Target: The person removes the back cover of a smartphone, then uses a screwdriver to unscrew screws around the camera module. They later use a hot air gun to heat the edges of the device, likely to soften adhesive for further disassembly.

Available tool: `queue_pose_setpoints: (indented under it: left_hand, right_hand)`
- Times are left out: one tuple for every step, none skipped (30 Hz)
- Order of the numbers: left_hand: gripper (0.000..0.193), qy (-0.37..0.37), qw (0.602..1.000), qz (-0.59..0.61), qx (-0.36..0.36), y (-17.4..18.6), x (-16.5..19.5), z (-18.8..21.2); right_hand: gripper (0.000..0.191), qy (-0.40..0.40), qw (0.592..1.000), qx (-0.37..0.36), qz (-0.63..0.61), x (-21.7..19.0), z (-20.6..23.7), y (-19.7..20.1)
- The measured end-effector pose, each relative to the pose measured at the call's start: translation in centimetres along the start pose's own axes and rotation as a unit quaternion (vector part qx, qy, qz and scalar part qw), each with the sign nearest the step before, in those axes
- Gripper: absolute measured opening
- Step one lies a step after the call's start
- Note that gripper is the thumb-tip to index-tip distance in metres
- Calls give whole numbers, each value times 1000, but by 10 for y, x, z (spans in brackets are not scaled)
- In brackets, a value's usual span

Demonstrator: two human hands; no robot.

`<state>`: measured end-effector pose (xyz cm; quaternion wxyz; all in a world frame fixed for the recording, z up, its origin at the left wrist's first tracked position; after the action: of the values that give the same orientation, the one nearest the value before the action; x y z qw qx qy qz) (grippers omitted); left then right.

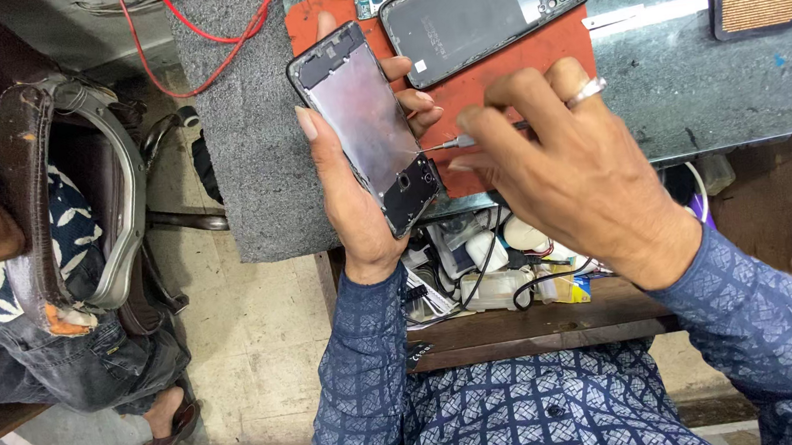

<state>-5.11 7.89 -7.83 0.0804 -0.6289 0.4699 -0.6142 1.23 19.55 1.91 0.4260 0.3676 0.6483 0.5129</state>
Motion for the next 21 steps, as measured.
queue_pose_setpoints:
  left_hand:
    - [70,-1,1000,-1,0,0,0,0]
    - [69,-2,1000,0,1,0,0,1]
    - [69,-2,1000,2,3,0,-1,1]
    - [69,-1,1000,5,4,1,-1,1]
    - [71,1,1000,7,7,2,-3,0]
    - [72,2,1000,6,9,3,-3,0]
    - [73,2,1000,6,10,4,-3,-1]
    - [71,4,1000,3,10,5,-4,0]
    - [69,5,1000,3,7,4,-4,0]
    - [70,5,1000,3,7,5,-5,0]
    - [71,5,1000,3,9,5,-5,0]
    - [72,5,1000,2,10,5,-5,0]
    - [73,7,1000,-2,10,6,-5,0]
    - [73,9,1000,-4,11,6,-5,0]
    - [73,9,1000,-2,13,6,-5,1]
    - [72,10,1000,0,14,6,-5,1]
    - [69,7,1000,8,12,6,-5,0]
    - [67,3,1000,15,9,6,-5,-1]
    - [64,-1,1000,23,7,6,-4,-1]
    - [60,-6,1000,30,4,5,-3,-1]
    - [58,-11,999,39,0,5,-2,-1]
  right_hand:
    - [17,-19,999,-35,16,4,-3,-8]
    - [18,-38,996,-71,32,8,-3,-15]
    - [17,-25,998,-50,12,8,-1,-11]
    - [19,-11,999,-30,-10,6,1,-8]
    - [24,3,999,-9,-31,5,2,-4]
    - [23,13,999,9,-39,4,3,-1]
    - [23,22,998,28,-49,3,4,3]
    - [25,29,997,46,-59,2,5,6]
    - [23,13,999,14,-50,4,3,2]
    - [23,-3,999,-17,-41,8,0,-3]
    - [22,-19,998,-48,-34,10,-3,-7]
    - [26,-7,999,-25,-36,7,-2,-2]
    - [30,5,999,-1,-38,5,-2,3]
    - [35,18,999,21,-40,3,0,9]
    - [32,17,999,18,-49,3,-1,9]
    - [31,16,998,15,-58,3,-1,10]
    - [32,14,998,13,-65,4,-2,10]
    - [31,3,998,-5,-67,6,-3,7]
    - [30,-7,997,-24,-70,9,-5,4]
    - [30,-18,996,-42,-74,10,-5,0]
    - [32,-7,997,-17,-69,8,-5,4]
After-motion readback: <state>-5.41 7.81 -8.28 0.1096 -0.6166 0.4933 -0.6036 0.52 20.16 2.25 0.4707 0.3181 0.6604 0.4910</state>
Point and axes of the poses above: each hand's wrist, its own z-axis away from the middle knuckle, its own y-axis out of the back of the hand, x = y × z, the point moved 9 cm from there along -z, towards the middle knuckle, and after that the axes turned 15 degrees about -x, right-handed, at the moved point
